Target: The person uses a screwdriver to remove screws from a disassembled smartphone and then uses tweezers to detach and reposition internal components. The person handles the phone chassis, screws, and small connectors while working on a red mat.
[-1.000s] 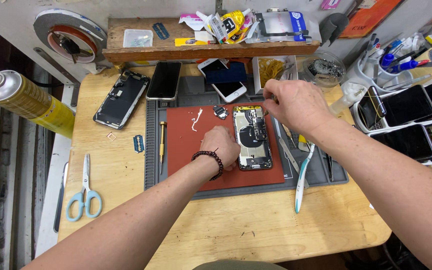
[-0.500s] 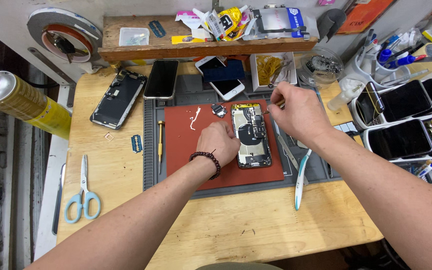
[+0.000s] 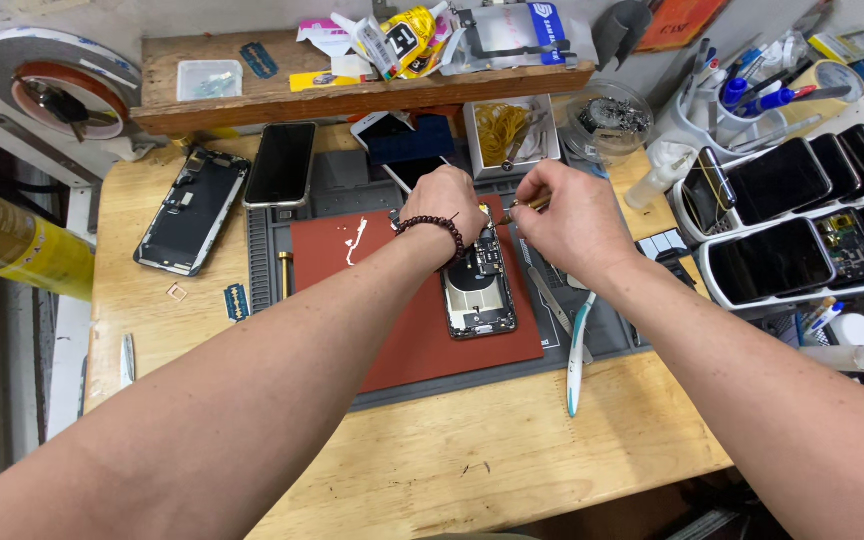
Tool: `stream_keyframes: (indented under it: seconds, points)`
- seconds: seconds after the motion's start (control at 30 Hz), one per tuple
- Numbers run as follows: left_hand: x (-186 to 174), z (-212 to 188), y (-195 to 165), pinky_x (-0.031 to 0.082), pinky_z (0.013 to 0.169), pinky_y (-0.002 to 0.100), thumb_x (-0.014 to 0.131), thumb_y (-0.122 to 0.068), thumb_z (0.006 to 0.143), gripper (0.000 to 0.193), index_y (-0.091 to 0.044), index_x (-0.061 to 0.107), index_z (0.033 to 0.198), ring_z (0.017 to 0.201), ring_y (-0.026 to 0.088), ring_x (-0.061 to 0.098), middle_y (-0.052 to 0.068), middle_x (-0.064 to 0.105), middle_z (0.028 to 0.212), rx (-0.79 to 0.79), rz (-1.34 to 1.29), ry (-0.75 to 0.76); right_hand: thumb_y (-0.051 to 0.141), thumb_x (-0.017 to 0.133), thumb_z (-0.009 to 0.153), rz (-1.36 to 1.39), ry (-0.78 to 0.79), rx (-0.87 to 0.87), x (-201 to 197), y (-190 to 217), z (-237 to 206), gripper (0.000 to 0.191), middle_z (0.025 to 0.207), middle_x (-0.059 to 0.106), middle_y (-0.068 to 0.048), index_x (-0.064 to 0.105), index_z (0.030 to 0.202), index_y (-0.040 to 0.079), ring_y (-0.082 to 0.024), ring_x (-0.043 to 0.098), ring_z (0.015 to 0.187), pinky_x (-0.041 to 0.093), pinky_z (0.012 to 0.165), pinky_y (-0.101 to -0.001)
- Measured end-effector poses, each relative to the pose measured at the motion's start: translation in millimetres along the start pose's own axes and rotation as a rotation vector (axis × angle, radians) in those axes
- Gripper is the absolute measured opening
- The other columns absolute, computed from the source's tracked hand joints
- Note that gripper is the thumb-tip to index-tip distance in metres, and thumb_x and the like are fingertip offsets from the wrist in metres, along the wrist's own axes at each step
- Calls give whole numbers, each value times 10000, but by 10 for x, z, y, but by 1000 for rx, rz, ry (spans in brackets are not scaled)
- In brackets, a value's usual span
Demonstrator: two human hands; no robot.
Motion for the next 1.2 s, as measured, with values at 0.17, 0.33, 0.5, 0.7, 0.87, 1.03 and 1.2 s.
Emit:
stream_keyframes:
  seconds: [0.17,0.33,0.5,0.7,0.87,1.03,1.2]
  points:
    - [31,62,-47,595,847,425,894,-293,733,355,-97,776,1004,1006,314,731,155,753,1049,-47,111,67,125,781,810,36,8,27,5,-37,-24,177,900,758,-111,698,947,50,-271,740,824,568,758,-383]
    - [0,19,-73,593,844,412,920,-335,708,407,-90,774,998,989,302,736,142,758,1032,-26,127,122,115,783,811,88,12,83,37,-87,-14,193,898,765,-86,685,967,56,-213,753,781,580,726,-351]
    - [-5,-7,-99,591,852,403,907,-332,717,377,-104,777,987,988,290,737,128,762,1032,31,140,122,120,776,849,139,37,148,72,-159,-14,180,879,762,-77,667,971,44,-170,758,718,590,672,-331]
    - [33,18,-104,591,851,407,890,-345,732,356,-99,781,965,979,297,738,135,761,1014,79,169,115,70,732,868,310,46,204,98,-233,-35,170,881,746,-79,635,997,17,-153,781,744,607,614,-304]
    - [35,16,-99,597,840,409,877,-340,742,334,-90,788,945,957,305,739,147,760,988,93,171,111,63,730,875,344,40,248,98,-267,-53,170,867,742,-88,625,995,8,-162,783,754,600,602,-300]
    - [16,3,-101,591,850,408,875,-353,745,350,-93,788,963,971,300,739,141,763,1009,69,166,119,62,732,871,327,27,235,79,-234,-49,171,866,740,-83,629,998,14,-161,784,758,602,611,-299]
    - [-12,-6,-107,596,852,411,891,-363,738,418,-83,772,1026,997,306,738,157,757,1044,22,172,127,63,733,869,292,27,231,81,-237,-44,163,873,753,-80,636,992,17,-153,782,756,605,630,-291]
Point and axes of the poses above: each hand's wrist, its own z-axis towards the middle knuckle, its own x-axis out of the palm, y = z × x, the point moved 10 cm from there along z, towards the middle knuckle
